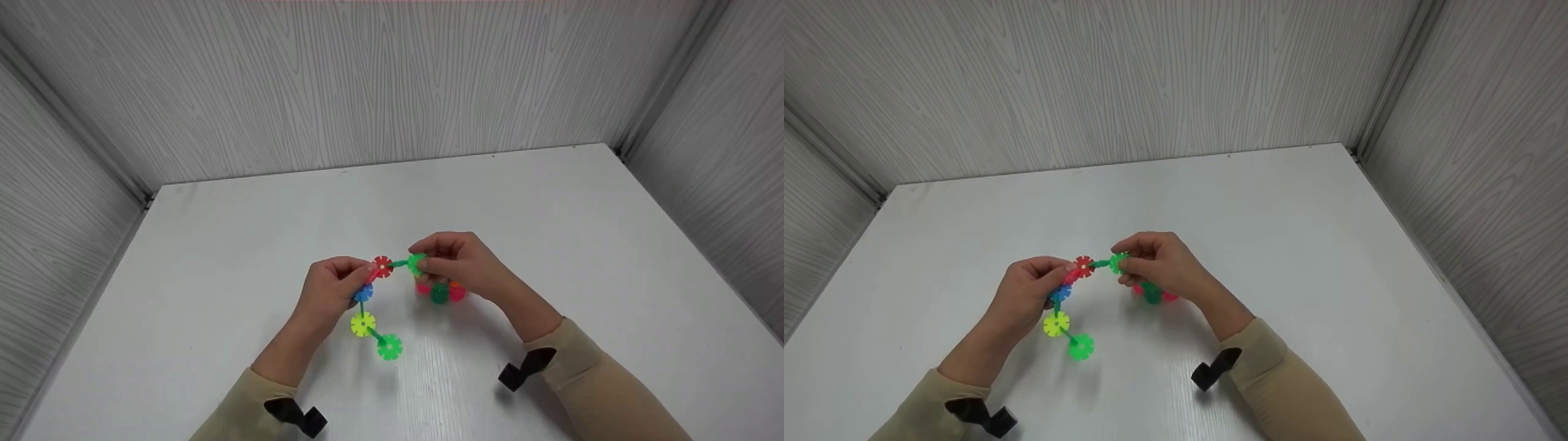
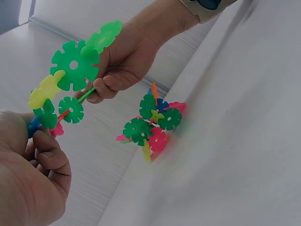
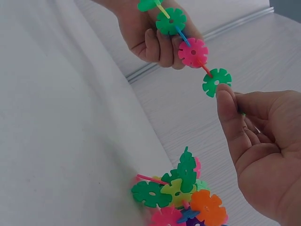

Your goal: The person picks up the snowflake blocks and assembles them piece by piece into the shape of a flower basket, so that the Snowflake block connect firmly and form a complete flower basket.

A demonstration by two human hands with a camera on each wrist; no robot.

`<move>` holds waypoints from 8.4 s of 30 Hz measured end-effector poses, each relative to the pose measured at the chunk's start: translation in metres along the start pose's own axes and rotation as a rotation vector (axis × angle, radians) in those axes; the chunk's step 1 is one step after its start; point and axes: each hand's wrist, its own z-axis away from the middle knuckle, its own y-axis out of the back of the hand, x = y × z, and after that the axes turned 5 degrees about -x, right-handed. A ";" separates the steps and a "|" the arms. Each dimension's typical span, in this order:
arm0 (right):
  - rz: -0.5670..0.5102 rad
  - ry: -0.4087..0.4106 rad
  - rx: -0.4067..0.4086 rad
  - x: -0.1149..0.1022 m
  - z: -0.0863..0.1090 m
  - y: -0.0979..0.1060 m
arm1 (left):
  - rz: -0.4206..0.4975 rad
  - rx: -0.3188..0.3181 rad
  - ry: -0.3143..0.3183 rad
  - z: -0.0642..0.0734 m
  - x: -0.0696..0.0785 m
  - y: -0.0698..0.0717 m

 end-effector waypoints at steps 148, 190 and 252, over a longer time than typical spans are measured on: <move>1.040 0.595 0.543 0.068 -0.023 -0.014 | -0.215 -0.113 -0.201 -0.065 -0.026 -0.034; 0.984 0.627 0.547 0.068 -0.025 -0.020 | -0.270 -0.085 -0.237 -0.064 -0.023 -0.045; 0.268 0.078 0.394 0.045 0.001 0.037 | -0.950 0.078 -0.452 -0.050 -0.011 -0.101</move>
